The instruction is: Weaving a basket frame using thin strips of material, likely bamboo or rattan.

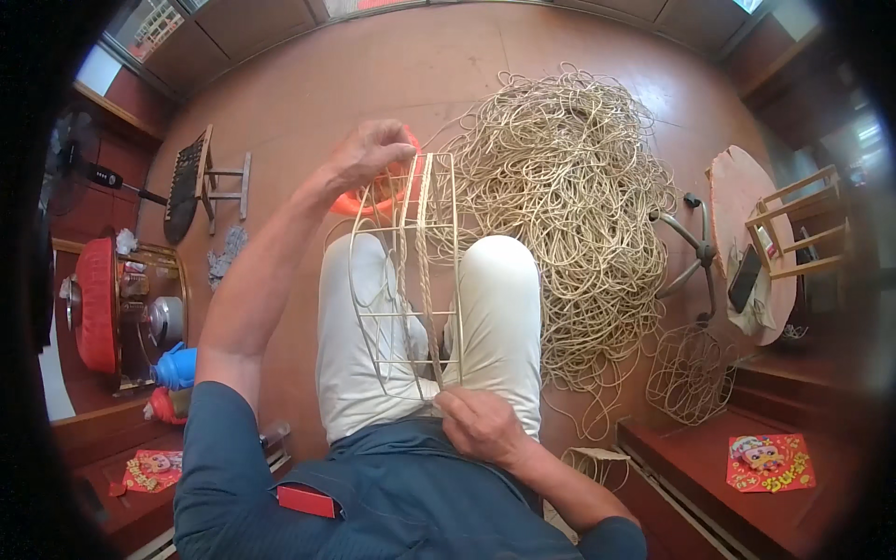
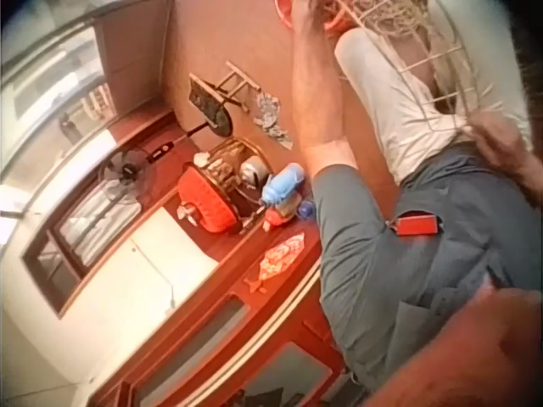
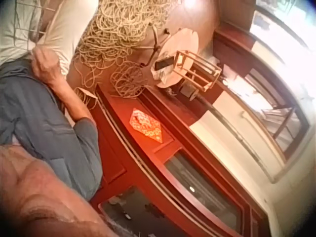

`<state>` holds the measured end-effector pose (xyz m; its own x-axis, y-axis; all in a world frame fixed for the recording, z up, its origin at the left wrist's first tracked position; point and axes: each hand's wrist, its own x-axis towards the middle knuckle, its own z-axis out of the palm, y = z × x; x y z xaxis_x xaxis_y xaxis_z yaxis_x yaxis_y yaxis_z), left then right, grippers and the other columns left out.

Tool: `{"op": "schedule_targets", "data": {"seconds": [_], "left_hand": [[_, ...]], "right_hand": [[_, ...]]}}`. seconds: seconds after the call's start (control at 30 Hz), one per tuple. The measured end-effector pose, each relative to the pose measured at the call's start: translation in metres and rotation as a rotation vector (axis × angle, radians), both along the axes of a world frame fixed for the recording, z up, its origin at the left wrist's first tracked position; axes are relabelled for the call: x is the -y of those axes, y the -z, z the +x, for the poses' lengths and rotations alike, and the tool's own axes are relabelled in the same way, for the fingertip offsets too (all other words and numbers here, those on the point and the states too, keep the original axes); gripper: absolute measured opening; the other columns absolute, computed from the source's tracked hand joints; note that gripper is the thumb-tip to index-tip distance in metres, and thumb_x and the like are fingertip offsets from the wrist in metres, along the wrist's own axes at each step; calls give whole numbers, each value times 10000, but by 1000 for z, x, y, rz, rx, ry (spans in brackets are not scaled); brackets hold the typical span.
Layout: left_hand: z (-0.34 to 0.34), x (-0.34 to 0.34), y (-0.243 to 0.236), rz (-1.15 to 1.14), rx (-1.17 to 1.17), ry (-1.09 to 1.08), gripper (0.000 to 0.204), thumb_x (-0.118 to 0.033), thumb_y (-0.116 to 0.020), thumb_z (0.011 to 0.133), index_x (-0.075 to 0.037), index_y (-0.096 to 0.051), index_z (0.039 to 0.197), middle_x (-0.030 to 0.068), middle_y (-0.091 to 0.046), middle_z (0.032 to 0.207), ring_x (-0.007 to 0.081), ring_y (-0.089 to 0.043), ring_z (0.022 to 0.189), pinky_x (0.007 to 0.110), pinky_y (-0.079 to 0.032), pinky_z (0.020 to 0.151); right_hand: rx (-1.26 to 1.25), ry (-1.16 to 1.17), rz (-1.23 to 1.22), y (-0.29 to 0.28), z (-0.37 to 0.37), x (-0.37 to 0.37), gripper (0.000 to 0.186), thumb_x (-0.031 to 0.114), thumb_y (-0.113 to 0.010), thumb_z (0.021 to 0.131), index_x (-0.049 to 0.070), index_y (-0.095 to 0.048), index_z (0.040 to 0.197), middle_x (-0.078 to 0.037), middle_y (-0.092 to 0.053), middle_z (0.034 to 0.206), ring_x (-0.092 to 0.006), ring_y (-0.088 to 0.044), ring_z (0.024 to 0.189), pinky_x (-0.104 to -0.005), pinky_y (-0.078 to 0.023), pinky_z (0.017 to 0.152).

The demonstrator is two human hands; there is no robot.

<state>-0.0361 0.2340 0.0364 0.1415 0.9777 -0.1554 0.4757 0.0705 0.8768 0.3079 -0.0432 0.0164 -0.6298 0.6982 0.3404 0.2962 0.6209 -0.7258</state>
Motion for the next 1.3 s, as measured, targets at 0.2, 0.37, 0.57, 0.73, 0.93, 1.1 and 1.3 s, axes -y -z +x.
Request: {"op": "schedule_targets", "data": {"seconds": [0.2, 0.37, 0.57, 0.73, 0.93, 1.1, 1.3], "left_hand": [[3, 24, -20, 124, -63, -13, 169, -164, -692, 1016, 0, -730, 1010, 76, -752, 882, 163, -707, 853, 337, -572, 812], [6, 33, -29, 224, -201, 2, 183, -191, -670, 993, -26, -740, 1033, 50, -721, 889, 150, -668, 829, 357, -550, 765], [9, 36, -34, 297, -293, 6, 223, -228, -689, 991, -22, -746, 1053, 87, -740, 879, 183, -678, 805, 368, -551, 768], [8, 41, -30, 362, -289, -12, 206, -208, -688, 988, -8, -730, 1018, 116, -734, 842, 232, -681, 773, 407, -541, 751], [12, 47, -36, 350, -256, -16, 199, -193, -689, 994, 4, -718, 1002, 161, -747, 835, 282, -714, 783, 438, -541, 756], [10, 50, -34, 340, -264, -27, 238, -250, -695, 986, -20, -740, 1027, 91, -721, 856, 191, -654, 775, 386, -530, 736], [13, 51, -36, 341, -272, -23, 248, -258, -687, 985, -19, -735, 1024, 85, -710, 844, 192, -649, 773, 388, -528, 732]], "right_hand": [[-347, 370, -339, -47, 9, -47, 244, 111, -638, 1037, -28, -635, 1238, -152, -733, 1107, -212, -715, 973, -348, -574, 888], [-676, 253, -1072, -80, -25, -110, 489, 372, -504, 1150, -36, -565, 1412, -146, -710, 1210, -232, -692, 1118, -391, -533, 1033], [-736, -25, -1537, -80, -51, -146, 571, 453, -477, 1163, -24, -560, 1467, -138, -710, 1250, -236, -688, 1142, -395, -540, 1051], [-794, -21, -1675, -68, -61, -151, 562, 442, -500, 1159, -29, -592, 1452, -131, -702, 1236, -226, -684, 1126, -393, -552, 1045], [-962, -204, -1809, -47, -60, -153, 491, 395, -540, 1152, -23, -631, 1392, -124, -702, 1203, -223, -684, 1102, -388, -571, 1008], [-1023, -223, -1826, -48, -63, -148, 394, 350, -543, 1156, 1, -638, 1312, -104, -699, 1165, -214, -688, 1068, -402, -579, 976], [-1062, -257, -1782, -37, -58, -146, 337, 294, -575, 1147, 26, -613, 1347, -86, -695, 1178, -207, -685, 1079, -407, -583, 962]]}}
